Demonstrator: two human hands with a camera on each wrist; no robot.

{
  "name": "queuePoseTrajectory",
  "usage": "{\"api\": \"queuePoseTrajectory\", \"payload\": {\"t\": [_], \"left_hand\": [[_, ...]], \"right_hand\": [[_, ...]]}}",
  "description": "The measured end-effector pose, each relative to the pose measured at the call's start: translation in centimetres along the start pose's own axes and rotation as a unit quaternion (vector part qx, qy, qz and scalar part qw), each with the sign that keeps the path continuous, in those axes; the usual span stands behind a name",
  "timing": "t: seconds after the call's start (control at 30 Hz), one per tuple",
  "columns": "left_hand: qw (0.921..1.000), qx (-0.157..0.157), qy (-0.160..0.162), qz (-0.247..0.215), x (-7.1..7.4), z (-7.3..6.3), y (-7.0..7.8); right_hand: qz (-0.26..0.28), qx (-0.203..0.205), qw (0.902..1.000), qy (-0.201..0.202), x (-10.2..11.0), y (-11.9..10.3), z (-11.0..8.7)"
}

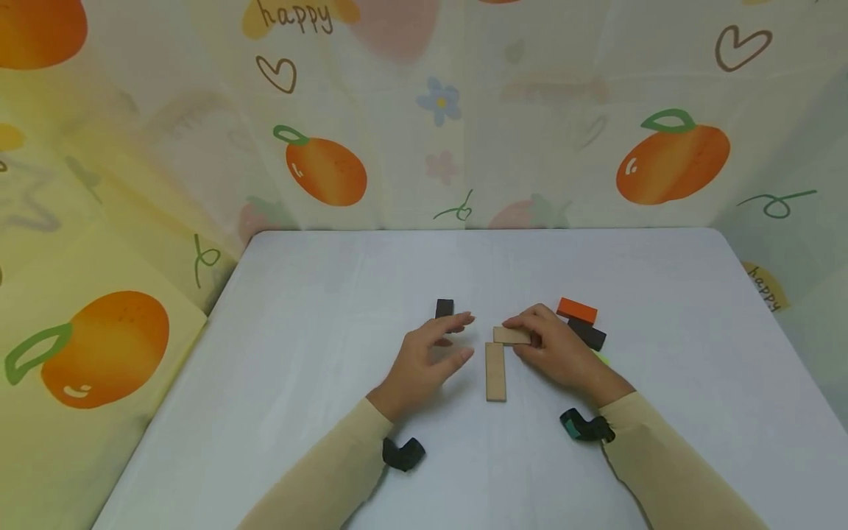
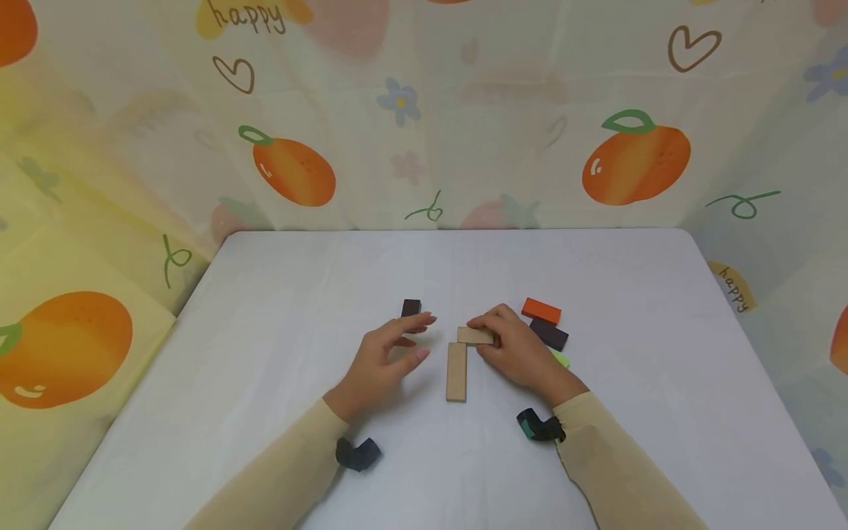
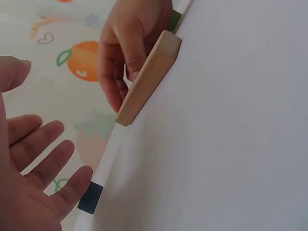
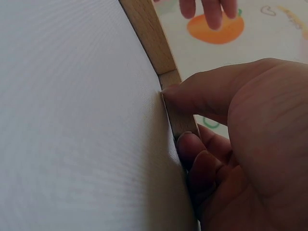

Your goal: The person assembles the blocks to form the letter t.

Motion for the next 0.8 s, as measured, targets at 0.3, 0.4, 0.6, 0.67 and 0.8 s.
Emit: {"api": "queuePoseTrajectory", "payload": {"t": [0.3,0.4,0.6,0.67,0.8], "left_hand": [[0.9942,0.072,0.077,-0.021,1.4,0.4,-1.6],[0.9901,0.095,0.103,0.007,1.6,0.4,-2.3],[0.9785,0.151,0.130,0.054,1.6,0.3,-3.8],[0.9760,0.165,0.126,0.064,1.5,0.3,-4.0],[0.9692,0.189,0.114,0.108,1.2,0.4,-4.1]], "right_hand": [[-0.002,-0.001,1.0000,0.000,0.0,-0.2,-0.1],[-0.003,0.000,1.0000,0.002,0.0,-0.2,0.0],[-0.003,0.002,1.0000,0.001,-0.1,-0.1,0.0],[-0.002,0.002,1.0000,0.000,-0.1,-0.1,0.0],[0.001,0.000,1.0000,-0.003,-0.1,-0.1,0.0]]}}
Point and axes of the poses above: each hand's wrist, its own z-axis towards the middle knuckle, its own x-axis out of the back of the hand, y = z × x, the point moved 3 cm from there along z, towards the middle knuckle, and after that the axes turned 2 degrees about -x, right-handed, at the moved point
